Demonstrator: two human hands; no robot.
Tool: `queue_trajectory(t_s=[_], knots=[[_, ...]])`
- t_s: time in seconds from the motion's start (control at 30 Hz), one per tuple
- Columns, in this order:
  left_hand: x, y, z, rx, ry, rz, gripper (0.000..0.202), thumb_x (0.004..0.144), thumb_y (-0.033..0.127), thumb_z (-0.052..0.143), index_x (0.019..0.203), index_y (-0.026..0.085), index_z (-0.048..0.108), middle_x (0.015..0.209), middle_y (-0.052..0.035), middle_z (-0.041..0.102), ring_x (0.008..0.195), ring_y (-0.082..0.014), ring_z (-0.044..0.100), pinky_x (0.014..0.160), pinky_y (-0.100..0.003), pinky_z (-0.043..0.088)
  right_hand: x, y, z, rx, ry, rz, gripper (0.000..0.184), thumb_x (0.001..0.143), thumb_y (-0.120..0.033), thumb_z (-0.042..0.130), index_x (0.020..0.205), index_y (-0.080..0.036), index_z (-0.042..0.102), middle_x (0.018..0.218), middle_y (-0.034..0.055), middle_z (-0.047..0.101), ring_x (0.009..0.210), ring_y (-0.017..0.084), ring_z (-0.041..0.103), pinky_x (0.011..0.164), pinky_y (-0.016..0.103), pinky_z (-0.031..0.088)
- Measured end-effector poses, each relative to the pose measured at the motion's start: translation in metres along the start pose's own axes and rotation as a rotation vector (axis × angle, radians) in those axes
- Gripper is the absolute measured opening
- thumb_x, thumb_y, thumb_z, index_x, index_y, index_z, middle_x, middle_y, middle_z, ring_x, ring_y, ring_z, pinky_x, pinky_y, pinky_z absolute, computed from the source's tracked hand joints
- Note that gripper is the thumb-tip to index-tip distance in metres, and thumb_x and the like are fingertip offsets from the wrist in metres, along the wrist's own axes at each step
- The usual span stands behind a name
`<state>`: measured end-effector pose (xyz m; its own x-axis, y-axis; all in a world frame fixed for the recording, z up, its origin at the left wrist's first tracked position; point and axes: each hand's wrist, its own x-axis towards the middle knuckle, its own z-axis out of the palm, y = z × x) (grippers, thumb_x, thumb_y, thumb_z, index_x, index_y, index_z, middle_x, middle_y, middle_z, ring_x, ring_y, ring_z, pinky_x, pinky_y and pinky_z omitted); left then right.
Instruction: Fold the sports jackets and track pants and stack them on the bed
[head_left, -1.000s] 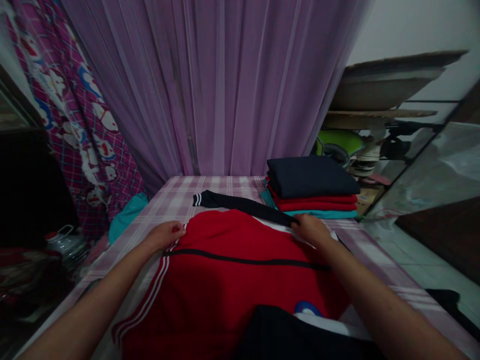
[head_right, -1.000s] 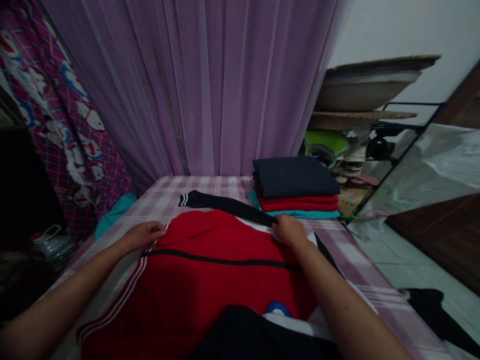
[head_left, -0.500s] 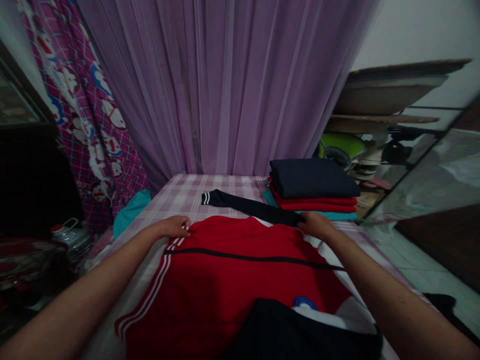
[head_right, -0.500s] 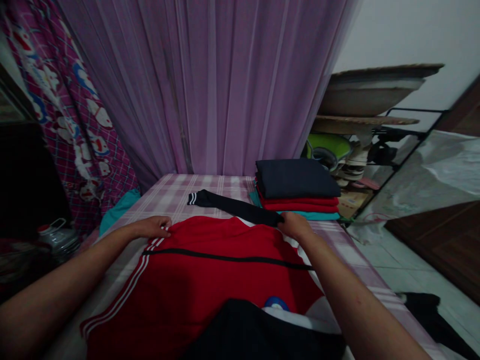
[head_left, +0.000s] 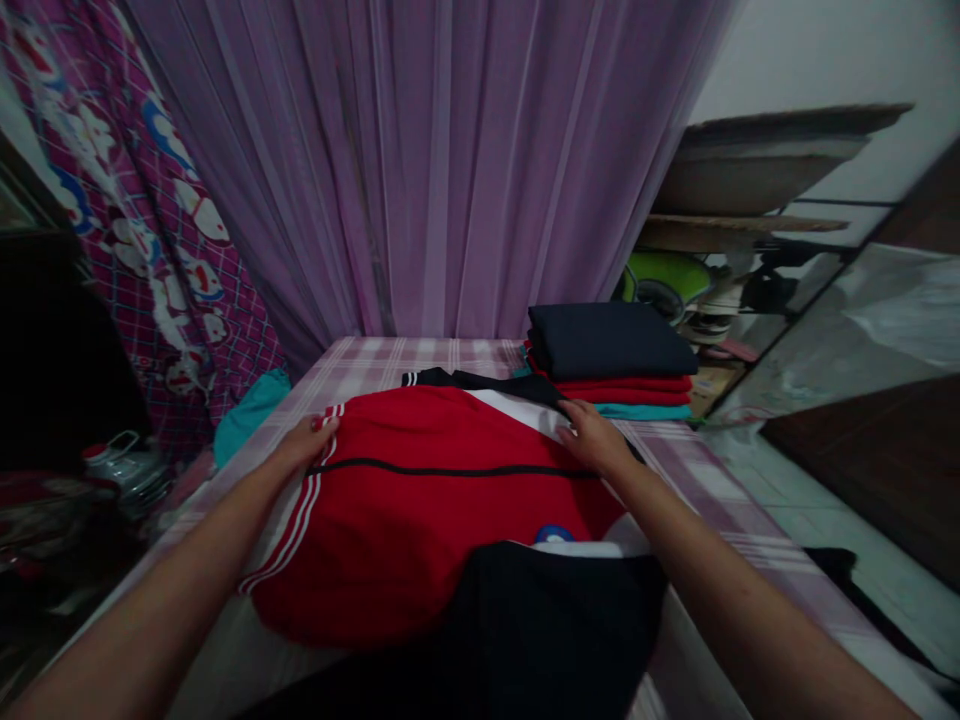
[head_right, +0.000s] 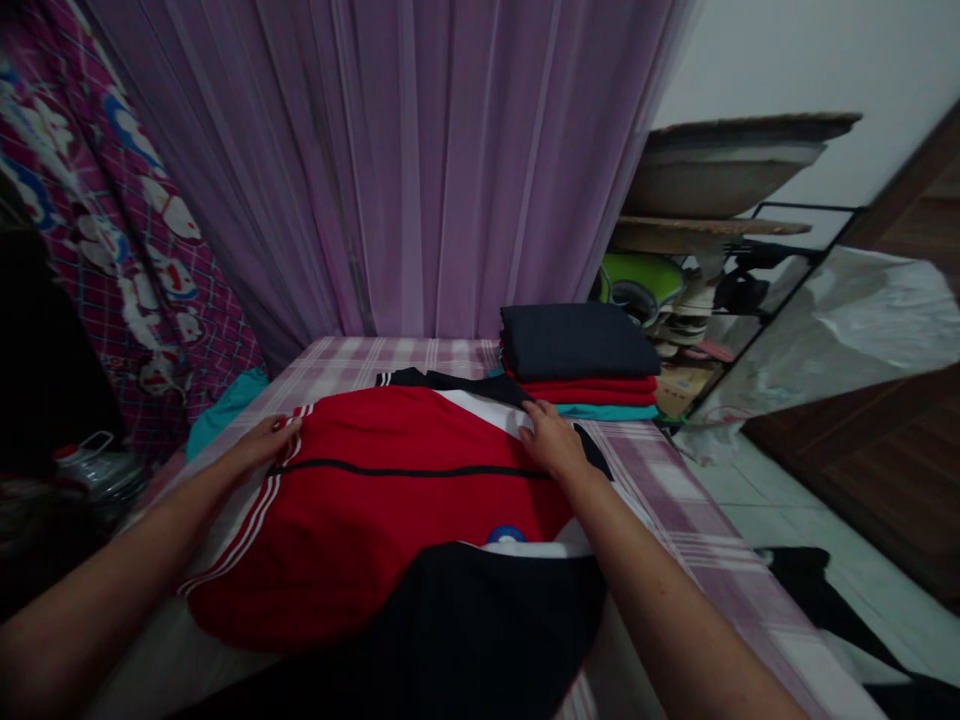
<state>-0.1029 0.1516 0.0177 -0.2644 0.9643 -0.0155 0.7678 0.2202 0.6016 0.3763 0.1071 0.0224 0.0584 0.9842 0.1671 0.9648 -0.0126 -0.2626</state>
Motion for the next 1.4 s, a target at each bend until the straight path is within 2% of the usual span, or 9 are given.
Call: queue_trajectory(t_s=[0.17, 0.47, 0.63, 0.73, 0.87, 1.0, 1.1, 1.23, 1.4], knots=[[-0.058, -0.03, 0.006, -0.011, -0.047, 0.145, 0.08, 0.076, 0.049, 0.058, 0.145, 0.014, 0.035, 0.146, -0.0164, 0.05, 0.128, -0.0305, 0.055, 0.106, -0.042, 0.045, -0.064, -0.002, -0.027, 0.05, -0.218, -0.064, 0.03, 0.091, -0.033, 0.049, 0.105, -0.027, 0.075, 0.102, 0.0043, 0.076, 0.092, 0.022, 0.069, 0.081, 0.031, 0.051], [-0.16, -0.061, -0.019, 0.079, -0.215, 0.241, 0.073, 0.072, 0.064, 0.053, 0.129, 0.017, 0.057, 0.137, -0.0122, 0.06, 0.125, -0.0314, 0.056, 0.108, -0.041, 0.042, -0.162, -0.063, -0.042, 0.368, -0.341, -0.541, 0.036, 0.093, -0.036, 0.05, 0.121, -0.023, 0.068, 0.123, 0.0084, 0.069, 0.117, 0.023, 0.061, 0.102, 0.038, 0.044], [-0.186, -0.062, -0.02, 0.028, -0.107, 0.243, 0.075, 0.074, 0.068, 0.046, 0.125, 0.015, 0.061, 0.134, -0.0141, 0.061, 0.122, -0.0307, 0.058, 0.108, -0.042, 0.041, -0.195, -0.122, -0.043, 0.279, -0.427, -0.767, 0.083, 0.075, -0.062, 0.07, 0.146, -0.027, 0.045, 0.156, 0.0141, 0.036, 0.144, 0.035, 0.028, 0.114, 0.057, 0.025], [-0.192, -0.063, -0.021, -0.046, -0.061, 0.233, 0.074, 0.074, 0.069, 0.047, 0.121, 0.015, 0.063, 0.128, -0.0142, 0.065, 0.118, -0.0303, 0.06, 0.104, -0.042, 0.044, -0.208, -0.145, -0.033, 0.2, -0.446, -0.884, 0.049, 0.08, -0.048, 0.07, 0.124, -0.027, 0.064, 0.143, 0.0112, 0.054, 0.141, 0.033, 0.036, 0.115, 0.059, 0.017], [-0.201, -0.067, -0.028, -0.137, -0.097, 0.2, 0.081, 0.068, 0.074, 0.052, 0.122, 0.016, 0.064, 0.124, -0.0121, 0.068, 0.114, -0.0307, 0.063, 0.099, -0.041, 0.048, -0.2, -0.135, -0.021, 0.408, -0.331, -0.616, 0.024, 0.095, -0.033, 0.048, 0.103, -0.022, 0.068, 0.099, 0.005, 0.073, 0.097, 0.02, 0.066, 0.1, 0.041, 0.043], [-0.209, -0.072, -0.033, -0.197, -0.182, 0.205, 0.086, 0.064, 0.082, 0.05, 0.121, 0.018, 0.066, 0.127, -0.0101, 0.067, 0.12, -0.0303, 0.059, 0.105, -0.04, 0.044, -0.179, -0.089, -0.015, 0.627, -0.004, 0.059, 0.039, 0.095, -0.04, 0.035, 0.107, -0.017, 0.064, 0.103, 0.01, 0.071, 0.098, 0.023, 0.065, 0.087, 0.035, 0.051], [-0.212, -0.073, -0.032, -0.179, -0.219, 0.249, 0.084, 0.064, 0.084, 0.049, 0.115, 0.02, 0.069, 0.124, -0.0101, 0.068, 0.12, -0.0301, 0.058, 0.107, -0.041, 0.041, -0.179, -0.057, -0.016, 0.579, 0.091, 0.28, 0.049, 0.092, -0.04, 0.038, 0.129, -0.011, 0.054, 0.117, 0.0181, 0.066, 0.109, 0.029, 0.063, 0.094, 0.045, 0.048], [-0.218, -0.076, -0.023, -0.077, -0.16, 0.345, 0.079, 0.067, 0.076, 0.053, 0.122, 0.019, 0.065, 0.134, -0.0114, 0.06, 0.123, -0.0291, 0.055, 0.109, -0.04, 0.04, -0.205, -0.05, -0.022, 0.43, 0.193, 0.003, 0.061, 0.09, -0.046, 0.045, 0.143, -0.015, 0.043, 0.144, 0.0194, 0.048, 0.133, 0.029, 0.045, 0.107, 0.047, 0.038], [-0.224, -0.089, -0.007, -0.026, -0.005, 0.511, 0.073, 0.071, 0.058, 0.06, 0.132, 0.019, 0.054, 0.141, -0.0129, 0.051, 0.131, -0.0279, 0.048, 0.114, -0.041, 0.035, -0.233, -0.08, -0.012, 0.188, -0.121, -0.432, 0.057, 0.077, -0.05, 0.066, 0.129, -0.026, 0.06, 0.148, 0.0127, 0.047, 0.141, 0.033, 0.034, 0.113, 0.057, 0.023]])
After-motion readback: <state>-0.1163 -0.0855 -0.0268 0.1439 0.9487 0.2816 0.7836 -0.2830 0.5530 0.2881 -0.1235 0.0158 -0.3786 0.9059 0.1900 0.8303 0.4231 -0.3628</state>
